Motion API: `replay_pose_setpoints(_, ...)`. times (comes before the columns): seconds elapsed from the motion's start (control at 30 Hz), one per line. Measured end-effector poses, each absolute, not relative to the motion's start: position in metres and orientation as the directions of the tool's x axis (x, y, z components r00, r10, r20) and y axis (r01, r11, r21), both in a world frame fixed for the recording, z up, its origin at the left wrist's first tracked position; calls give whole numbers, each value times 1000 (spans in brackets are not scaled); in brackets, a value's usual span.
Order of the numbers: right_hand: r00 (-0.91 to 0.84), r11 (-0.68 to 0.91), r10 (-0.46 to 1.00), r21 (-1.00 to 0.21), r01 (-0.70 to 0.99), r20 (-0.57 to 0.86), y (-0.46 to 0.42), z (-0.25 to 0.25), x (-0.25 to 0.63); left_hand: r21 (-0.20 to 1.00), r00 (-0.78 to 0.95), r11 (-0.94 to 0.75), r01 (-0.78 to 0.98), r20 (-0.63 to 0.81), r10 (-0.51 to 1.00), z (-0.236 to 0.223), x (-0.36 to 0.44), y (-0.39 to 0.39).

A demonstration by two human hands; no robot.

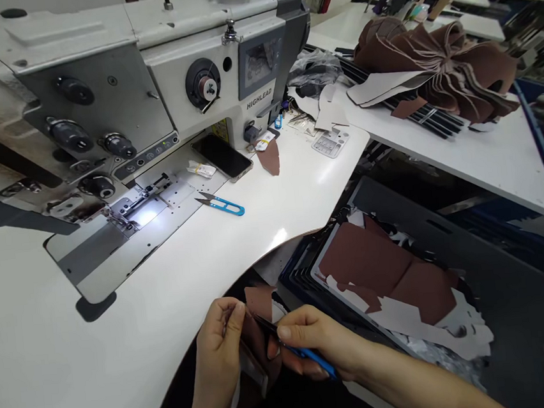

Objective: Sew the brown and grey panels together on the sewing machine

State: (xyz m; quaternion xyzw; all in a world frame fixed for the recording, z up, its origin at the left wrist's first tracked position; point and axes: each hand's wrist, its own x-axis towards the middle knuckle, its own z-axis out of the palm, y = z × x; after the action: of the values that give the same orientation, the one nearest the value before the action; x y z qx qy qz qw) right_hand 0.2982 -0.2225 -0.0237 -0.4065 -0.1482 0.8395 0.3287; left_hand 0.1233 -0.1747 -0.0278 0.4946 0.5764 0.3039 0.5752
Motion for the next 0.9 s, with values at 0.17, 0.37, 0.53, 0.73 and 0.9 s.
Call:
replay_pose_setpoints(0.17,-430,-722,690,-510,-468,-583,-221,-28,288,910,150,352,219,-388,910,-22,123,-174)
replay_pose_setpoints(0.37,-340,-609,788,-563,-559,-514,-222,-33,280,916,165,322,239,-365,916,-25,120,-178)
replay_pose_setpoints(0.53,-131,-195,977,-959,-205,-170,-208,-15,311,927,266,282,248,-345,900,-34,117,-180)
replay_pose_setpoints(0.73,-567,-31,817,-990,141,-106,-158,-19,325,941,425,222,255,-316,849,-24,114,-177)
replay_pose_setpoints(0.9,-626,-128,720,-944,303,-298,-148,-16,313,911,75,206,357,-248,966,-6,103,-178)
